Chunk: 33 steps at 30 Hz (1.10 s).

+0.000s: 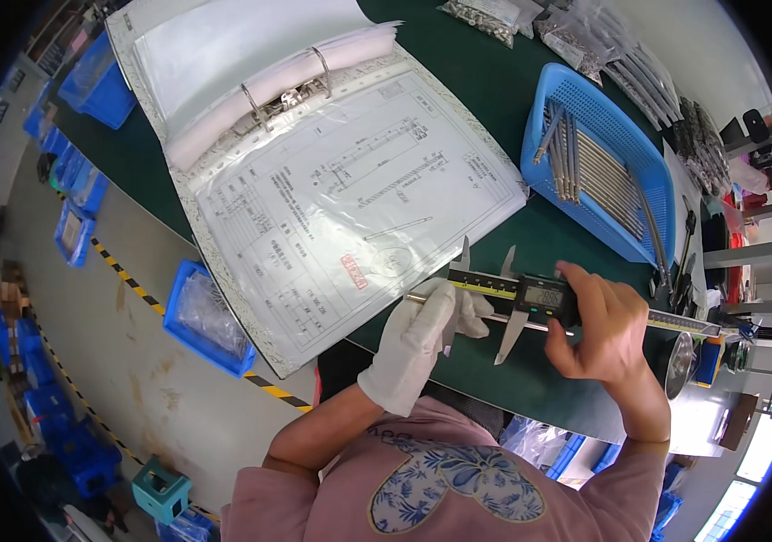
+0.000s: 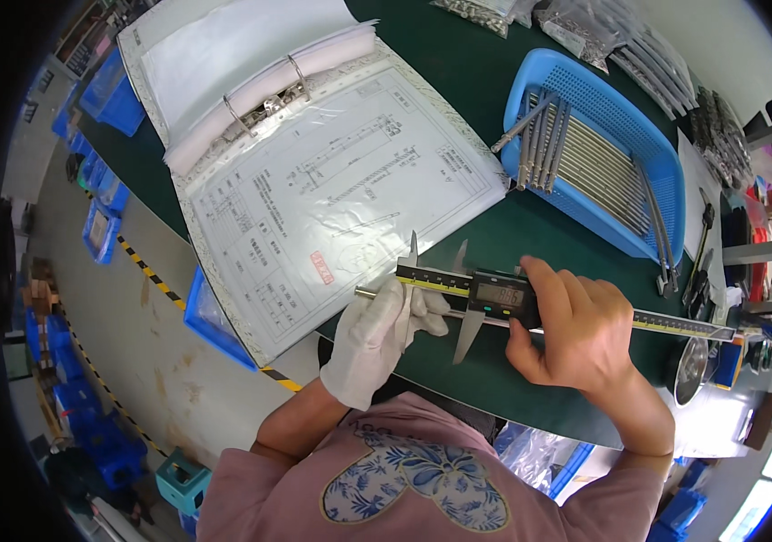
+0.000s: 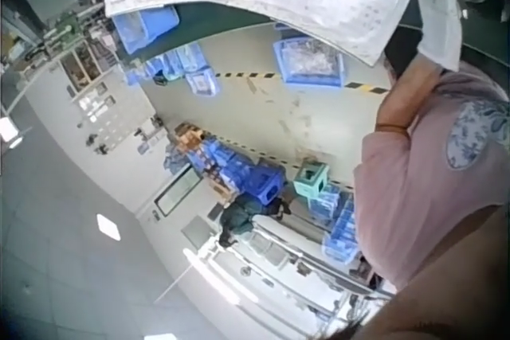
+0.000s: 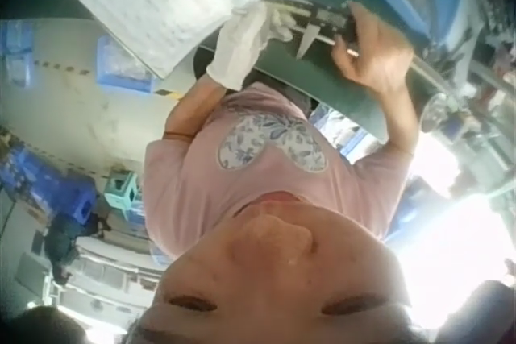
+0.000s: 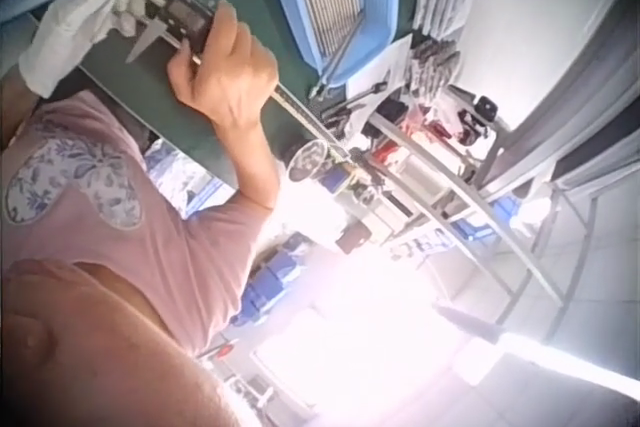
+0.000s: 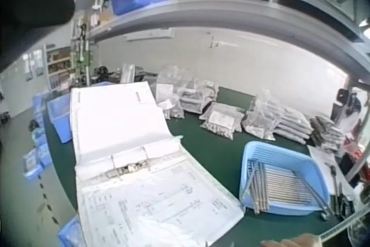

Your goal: Measuring the dimensions of metal rods using a digital caliper according to technical specifications.

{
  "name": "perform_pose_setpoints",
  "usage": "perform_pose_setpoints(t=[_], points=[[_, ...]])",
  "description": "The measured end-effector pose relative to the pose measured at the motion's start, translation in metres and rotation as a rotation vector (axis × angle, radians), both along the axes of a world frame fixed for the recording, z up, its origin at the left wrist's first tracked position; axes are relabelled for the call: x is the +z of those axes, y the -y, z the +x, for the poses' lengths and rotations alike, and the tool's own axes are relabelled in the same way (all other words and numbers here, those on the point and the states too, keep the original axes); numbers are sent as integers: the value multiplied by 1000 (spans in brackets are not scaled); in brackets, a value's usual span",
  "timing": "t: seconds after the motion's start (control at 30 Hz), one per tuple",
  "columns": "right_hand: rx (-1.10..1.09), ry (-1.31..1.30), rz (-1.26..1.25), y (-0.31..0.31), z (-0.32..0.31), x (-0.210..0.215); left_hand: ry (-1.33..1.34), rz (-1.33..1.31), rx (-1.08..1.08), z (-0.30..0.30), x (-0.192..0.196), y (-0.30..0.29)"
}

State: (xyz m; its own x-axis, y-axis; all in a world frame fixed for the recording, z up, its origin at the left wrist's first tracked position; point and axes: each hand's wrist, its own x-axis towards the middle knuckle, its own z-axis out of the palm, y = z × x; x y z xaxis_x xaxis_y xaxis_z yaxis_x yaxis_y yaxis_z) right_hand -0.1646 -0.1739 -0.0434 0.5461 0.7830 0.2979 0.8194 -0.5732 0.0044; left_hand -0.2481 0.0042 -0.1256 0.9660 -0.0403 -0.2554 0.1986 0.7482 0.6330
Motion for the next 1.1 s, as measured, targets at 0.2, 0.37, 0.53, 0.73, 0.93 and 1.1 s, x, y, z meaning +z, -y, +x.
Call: perform_pose_setpoints(t=[0.2,0.37,0.53,0.73,0.93,1.1], points=[[-70,-121,-63,29,-8,11,-4,106,81,-10,2,-21],[-133,-160,-30,71,-18,17,-47,150,193,-20,6,-40],[-315,-204,31,91,-38,19,-18,243,178,-23,10,-45],[-385,-72,-64,113,-34,13,-89,245,179,-21,10,-46],[-557,-260,224,124,-45,12,-35,124,207,-24,15,-46],[-593,-314,274,119,-43,23,-67,303,326,-19,17,-37]])
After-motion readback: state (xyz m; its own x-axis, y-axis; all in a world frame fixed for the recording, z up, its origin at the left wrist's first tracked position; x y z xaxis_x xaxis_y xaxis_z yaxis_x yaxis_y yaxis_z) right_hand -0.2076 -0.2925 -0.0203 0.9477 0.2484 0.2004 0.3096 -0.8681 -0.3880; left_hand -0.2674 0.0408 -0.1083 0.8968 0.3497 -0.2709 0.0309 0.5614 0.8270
